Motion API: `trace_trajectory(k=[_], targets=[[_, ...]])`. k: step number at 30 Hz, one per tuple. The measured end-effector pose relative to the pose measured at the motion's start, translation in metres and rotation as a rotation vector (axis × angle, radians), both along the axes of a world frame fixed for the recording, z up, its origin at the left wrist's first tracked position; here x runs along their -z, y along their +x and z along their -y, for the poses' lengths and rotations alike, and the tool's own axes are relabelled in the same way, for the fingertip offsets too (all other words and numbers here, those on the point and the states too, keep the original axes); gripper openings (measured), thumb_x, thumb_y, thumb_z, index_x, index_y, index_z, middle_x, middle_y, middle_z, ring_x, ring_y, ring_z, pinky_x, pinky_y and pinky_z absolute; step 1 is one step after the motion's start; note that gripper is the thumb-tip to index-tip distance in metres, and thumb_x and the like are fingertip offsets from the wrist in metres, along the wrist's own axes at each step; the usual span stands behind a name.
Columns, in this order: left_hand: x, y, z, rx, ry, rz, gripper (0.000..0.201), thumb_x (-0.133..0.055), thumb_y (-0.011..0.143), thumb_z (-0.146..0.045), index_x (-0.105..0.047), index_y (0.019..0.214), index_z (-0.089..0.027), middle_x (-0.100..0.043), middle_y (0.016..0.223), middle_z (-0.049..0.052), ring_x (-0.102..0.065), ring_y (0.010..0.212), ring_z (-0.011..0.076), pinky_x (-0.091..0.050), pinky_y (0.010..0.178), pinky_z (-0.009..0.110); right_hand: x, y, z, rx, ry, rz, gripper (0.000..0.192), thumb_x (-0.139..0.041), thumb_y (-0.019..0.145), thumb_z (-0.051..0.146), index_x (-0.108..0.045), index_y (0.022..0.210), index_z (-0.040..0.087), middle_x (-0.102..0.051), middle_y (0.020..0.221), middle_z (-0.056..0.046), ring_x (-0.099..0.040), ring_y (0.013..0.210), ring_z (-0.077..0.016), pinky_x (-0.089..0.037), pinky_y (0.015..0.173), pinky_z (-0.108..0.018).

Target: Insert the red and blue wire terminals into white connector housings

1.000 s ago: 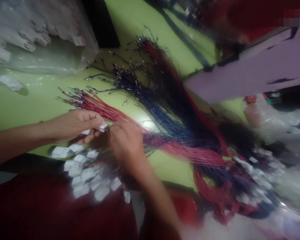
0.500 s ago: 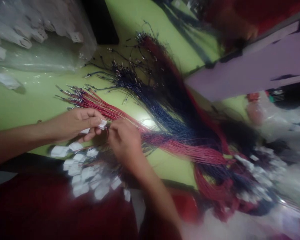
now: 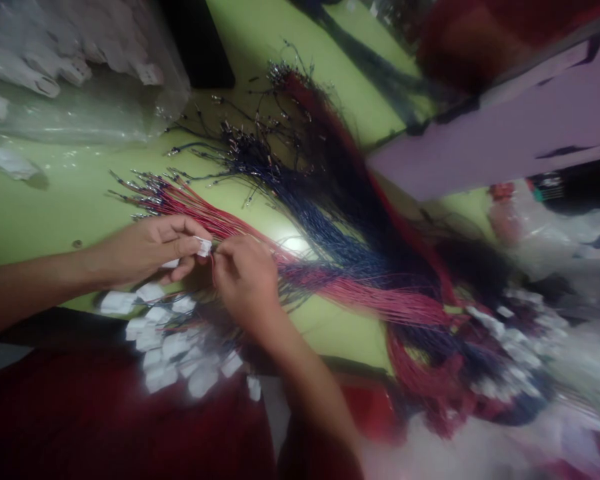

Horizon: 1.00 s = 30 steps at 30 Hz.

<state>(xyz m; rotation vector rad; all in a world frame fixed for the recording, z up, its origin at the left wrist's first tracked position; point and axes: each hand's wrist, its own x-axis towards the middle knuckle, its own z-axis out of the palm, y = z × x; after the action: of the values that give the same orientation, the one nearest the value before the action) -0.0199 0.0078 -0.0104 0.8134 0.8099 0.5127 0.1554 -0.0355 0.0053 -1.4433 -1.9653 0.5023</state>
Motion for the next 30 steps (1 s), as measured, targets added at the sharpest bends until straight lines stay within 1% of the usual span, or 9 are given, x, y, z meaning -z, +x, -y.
trace_trajectory(k=[6, 12, 16, 19, 20, 24, 25, 27, 30], targets=[[0.001, 0.0, 0.0, -0.033, -0.032, 0.039, 0.016, -0.067, 0.086, -0.03, -0.057, 0.087, -0.017, -0.066, 0.077, -0.002, -0.051, 0.044, 0.0054, -0.038, 0.034, 0.016, 0.001, -0.001, 0.0, -0.025, 0.022, 0.055, 0.018, -0.051, 0.093, 0.013, -0.06, 0.079, 0.02, -0.069, 0.079, -0.004, -0.062, 0.077, -0.0165, -0.05, 0.075, -0.035], [0.002, -0.001, -0.001, 0.073, 0.046, -0.059, 0.013, -0.059, 0.093, -0.03, -0.056, 0.086, -0.019, -0.056, 0.048, -0.007, -0.048, 0.037, 0.0072, -0.039, 0.036, 0.016, 0.003, 0.002, -0.002, -0.074, 0.036, 0.091, 0.017, -0.05, 0.092, 0.011, -0.062, 0.082, 0.02, -0.069, 0.081, -0.006, -0.063, 0.08, -0.018, -0.049, 0.077, -0.036], [0.003, -0.002, 0.0, 0.058, 0.052, -0.068, 0.014, -0.059, 0.093, -0.03, -0.056, 0.085, -0.019, -0.062, 0.057, -0.004, -0.05, 0.039, 0.0072, -0.039, 0.037, 0.017, 0.006, 0.005, -0.004, -0.077, -0.018, 0.04, 0.017, -0.052, 0.091, 0.013, -0.062, 0.079, 0.02, -0.067, 0.078, -0.004, -0.062, 0.077, -0.0166, -0.05, 0.074, -0.034], [0.002, -0.004, 0.0, 0.074, 0.077, -0.074, 0.02, -0.055, 0.095, -0.036, -0.055, 0.084, -0.019, -0.06, 0.055, -0.004, -0.049, 0.038, 0.0075, -0.038, 0.037, 0.018, -0.004, 0.009, -0.002, -0.038, -0.032, 0.029, 0.019, -0.051, 0.091, 0.012, -0.062, 0.076, 0.019, -0.065, 0.075, -0.003, -0.059, 0.074, -0.0158, -0.049, 0.071, -0.033], [0.001, -0.005, 0.0, 0.081, 0.07, -0.079, 0.023, -0.052, 0.096, -0.039, -0.055, 0.084, -0.019, -0.059, 0.055, -0.004, -0.047, 0.036, 0.0073, -0.036, 0.035, 0.018, -0.011, 0.012, -0.001, -0.082, -0.075, 0.002, 0.02, -0.052, 0.091, 0.012, -0.062, 0.075, 0.019, -0.065, 0.074, -0.003, -0.059, 0.073, -0.0153, -0.049, 0.071, -0.033], [-0.004, -0.009, -0.002, 0.07, -0.003, -0.061, 0.027, -0.047, 0.096, -0.043, -0.054, 0.085, -0.02, -0.057, 0.061, -0.004, -0.038, 0.034, 0.005, -0.024, 0.032, 0.018, -0.035, 0.029, -0.005, -0.484, -0.278, -0.144, 0.016, -0.058, 0.092, 0.02, -0.068, 0.079, 0.021, -0.073, 0.086, -0.003, -0.066, 0.08, -0.0153, -0.053, 0.073, -0.031], [-0.004, -0.01, -0.002, 0.08, 0.013, -0.051, 0.02, -0.053, 0.092, -0.039, -0.054, 0.085, -0.02, -0.055, 0.062, -0.004, -0.039, 0.037, 0.005, -0.025, 0.034, 0.018, -0.034, 0.032, -0.008, -0.427, -0.221, -0.127, 0.017, -0.057, 0.092, 0.019, -0.069, 0.08, 0.021, -0.073, 0.09, -0.004, -0.066, 0.083, -0.0164, -0.052, 0.074, -0.032], [-0.002, -0.01, -0.003, 0.122, 0.1, -0.049, 0.012, -0.064, 0.082, -0.025, -0.054, 0.084, -0.02, -0.053, 0.065, -0.005, -0.043, 0.045, 0.0059, -0.031, 0.041, 0.019, -0.022, 0.034, -0.018, -0.137, -0.014, 0.059, 0.016, -0.057, 0.088, 0.013, -0.069, 0.08, 0.019, -0.071, 0.085, -0.006, -0.064, 0.083, -0.0197, -0.05, 0.076, -0.036], [0.003, -0.009, -0.003, 0.162, 0.227, -0.048, 0.014, -0.063, 0.074, -0.015, -0.054, 0.083, -0.02, -0.056, 0.073, -0.004, -0.051, 0.058, 0.0085, -0.041, 0.054, 0.022, 0.002, 0.034, -0.029, -0.035, 0.022, 0.318, 0.017, -0.056, 0.081, 0.007, -0.067, 0.075, 0.018, -0.067, 0.076, -0.007, -0.061, 0.079, -0.0219, -0.048, 0.074, -0.037]])
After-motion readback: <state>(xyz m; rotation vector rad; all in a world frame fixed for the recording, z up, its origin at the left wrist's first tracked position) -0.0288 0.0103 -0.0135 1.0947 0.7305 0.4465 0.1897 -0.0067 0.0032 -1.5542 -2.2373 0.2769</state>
